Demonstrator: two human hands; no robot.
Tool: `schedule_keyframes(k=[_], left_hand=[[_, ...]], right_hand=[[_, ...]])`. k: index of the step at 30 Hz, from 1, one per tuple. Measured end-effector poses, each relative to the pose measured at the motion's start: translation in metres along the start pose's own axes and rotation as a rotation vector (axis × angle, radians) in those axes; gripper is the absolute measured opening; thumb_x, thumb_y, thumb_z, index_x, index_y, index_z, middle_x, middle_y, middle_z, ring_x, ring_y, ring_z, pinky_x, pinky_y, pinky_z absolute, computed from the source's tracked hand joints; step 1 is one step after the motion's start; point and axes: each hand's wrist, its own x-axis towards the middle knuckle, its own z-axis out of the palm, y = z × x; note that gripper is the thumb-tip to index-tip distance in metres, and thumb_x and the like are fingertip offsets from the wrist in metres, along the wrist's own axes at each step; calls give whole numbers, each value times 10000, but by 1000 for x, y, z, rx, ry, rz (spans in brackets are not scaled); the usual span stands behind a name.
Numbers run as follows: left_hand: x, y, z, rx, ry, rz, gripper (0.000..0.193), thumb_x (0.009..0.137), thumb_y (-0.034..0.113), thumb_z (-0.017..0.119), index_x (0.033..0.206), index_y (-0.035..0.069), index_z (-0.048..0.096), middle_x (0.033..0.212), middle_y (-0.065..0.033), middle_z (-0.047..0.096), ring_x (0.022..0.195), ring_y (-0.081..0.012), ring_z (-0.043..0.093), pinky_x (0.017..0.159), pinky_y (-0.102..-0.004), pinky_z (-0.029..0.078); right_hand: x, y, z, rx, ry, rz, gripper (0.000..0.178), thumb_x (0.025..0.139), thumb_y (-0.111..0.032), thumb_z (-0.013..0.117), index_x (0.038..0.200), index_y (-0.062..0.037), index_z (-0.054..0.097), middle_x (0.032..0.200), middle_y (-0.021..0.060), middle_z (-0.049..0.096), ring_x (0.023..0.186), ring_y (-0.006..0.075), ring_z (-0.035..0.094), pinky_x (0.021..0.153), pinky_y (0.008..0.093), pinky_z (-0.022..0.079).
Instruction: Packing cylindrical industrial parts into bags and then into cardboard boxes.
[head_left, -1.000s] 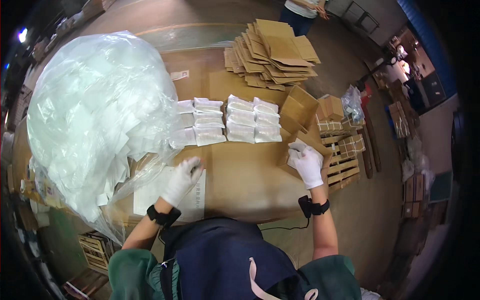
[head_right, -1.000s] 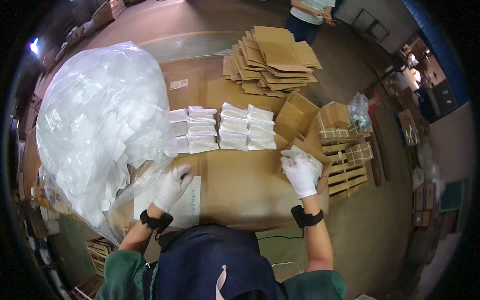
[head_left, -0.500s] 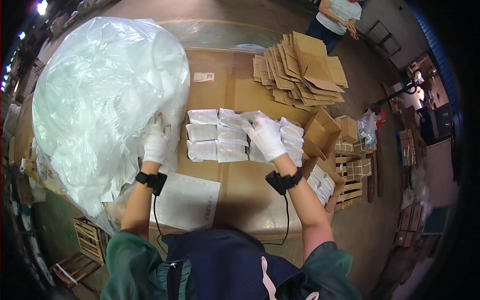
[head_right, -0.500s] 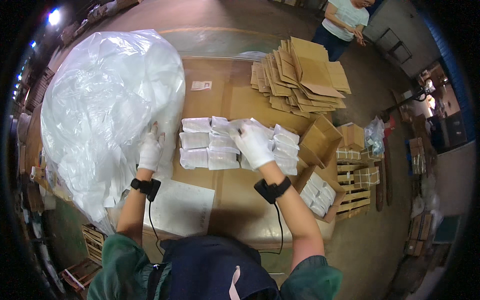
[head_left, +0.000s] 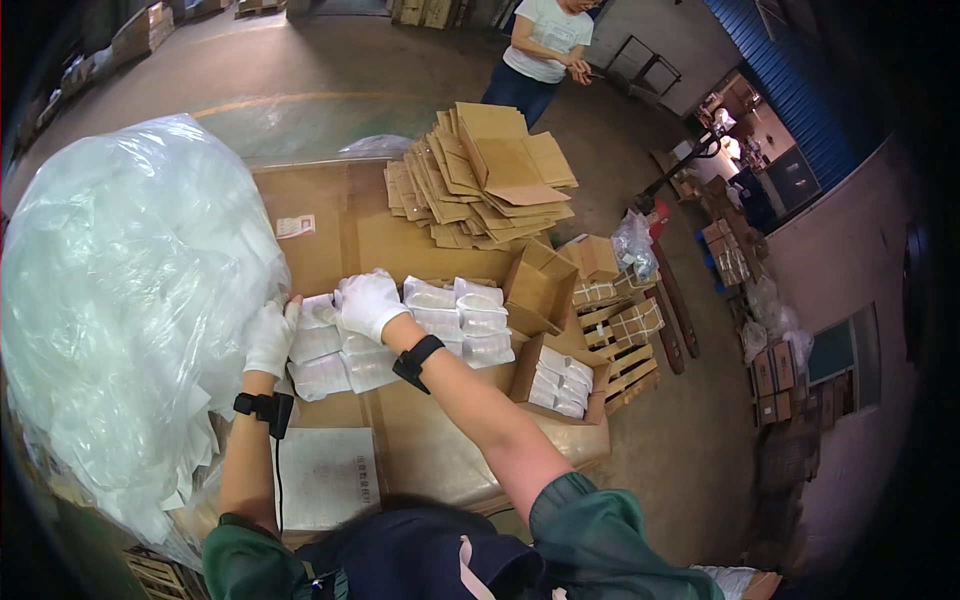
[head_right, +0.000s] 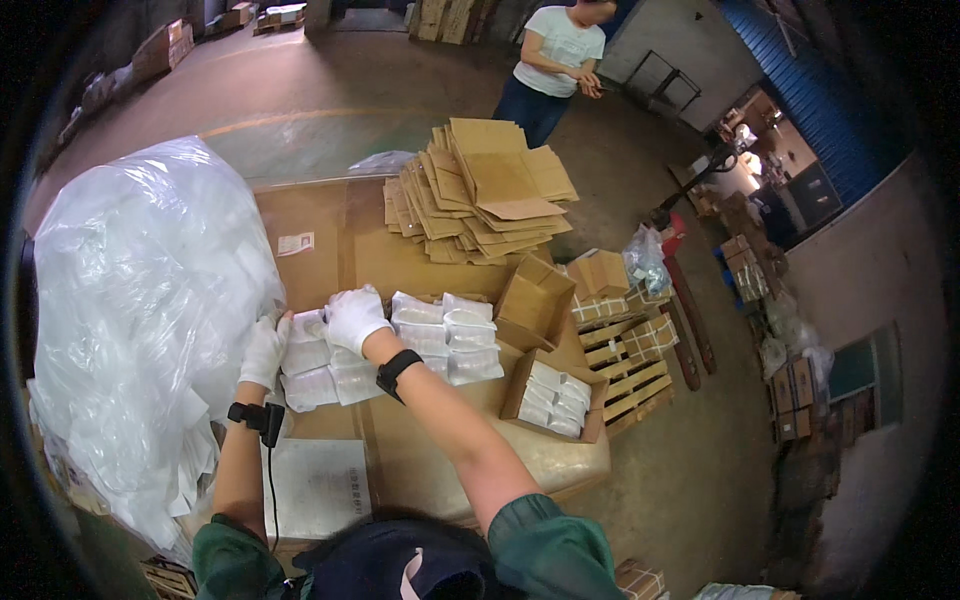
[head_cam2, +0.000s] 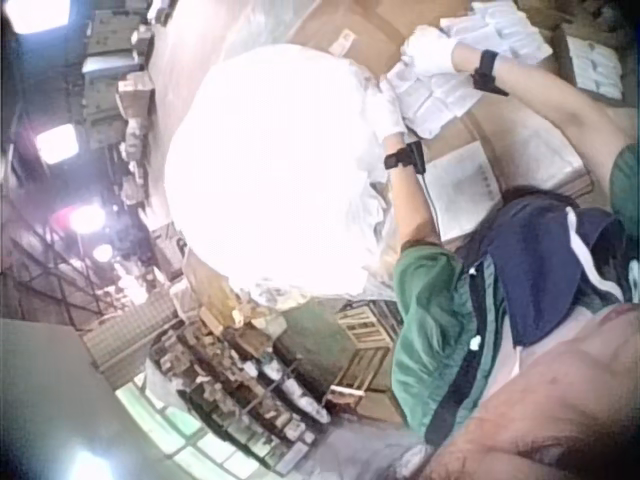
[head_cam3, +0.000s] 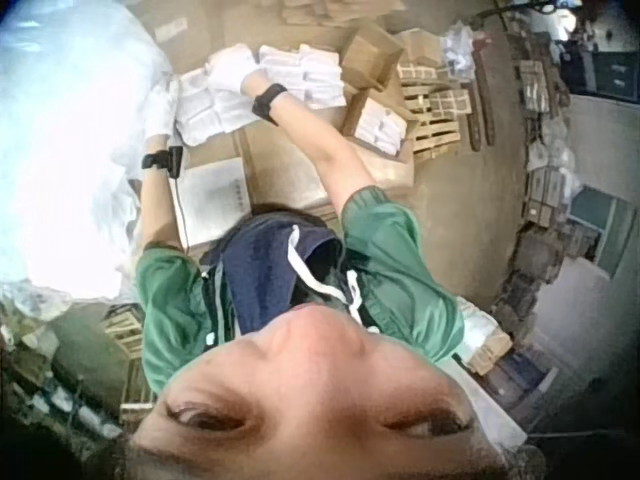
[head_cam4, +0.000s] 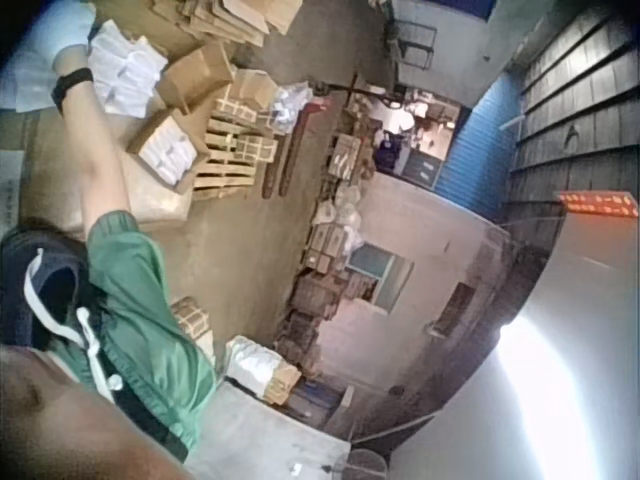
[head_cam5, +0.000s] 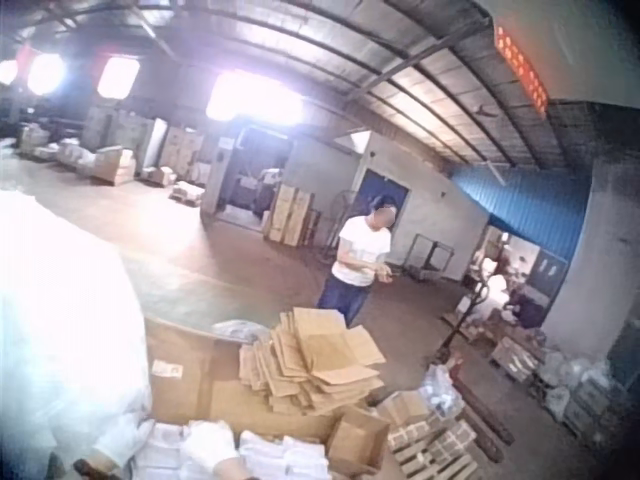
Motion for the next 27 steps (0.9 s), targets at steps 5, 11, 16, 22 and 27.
schedule_keyframes(k=[5,11,16,22,27], left_hand=[[-32,-5,-3,443,122,83,397,875,377,542,965,5,651,852,-229,643,764,-371,638,700,-424,517],[-111,17,-7,427,175,221,274,805,256,621,911,4,628,1066,-243,584,1014,-385,554,846,-446,468],[-199,25,-10,394,-46,8,335,828,274,600,990,-20,608,1060,-264,587,1013,-393,554,850,-436,466],[-272,-35,15,-264,-36,-179,407,916,376,507,1087,14,578,1043,-177,605,960,-281,581,793,-362,470],[-274,-64,48,-909,89,-367,619,938,564,335,1239,43,482,1161,-109,564,993,-230,574,886,-332,459]], right_hand=[[-19,-18,-1,-42,-17,-52,465,813,-483,521,961,-72,678,950,139,679,918,265,654,915,431,404],[-88,-30,11,-71,-8,-116,469,802,-492,533,957,-74,678,934,125,681,919,263,654,926,455,390],[-167,-43,19,95,-82,-91,535,793,-577,528,837,-59,654,853,168,670,870,297,649,821,391,468],[-215,8,103,914,-157,101,545,929,-487,437,986,5,665,941,181,667,915,297,623,828,345,474],[-225,5,162,1506,7,203,536,934,-492,467,973,3,666,942,56,665,885,164,583,832,324,457]])
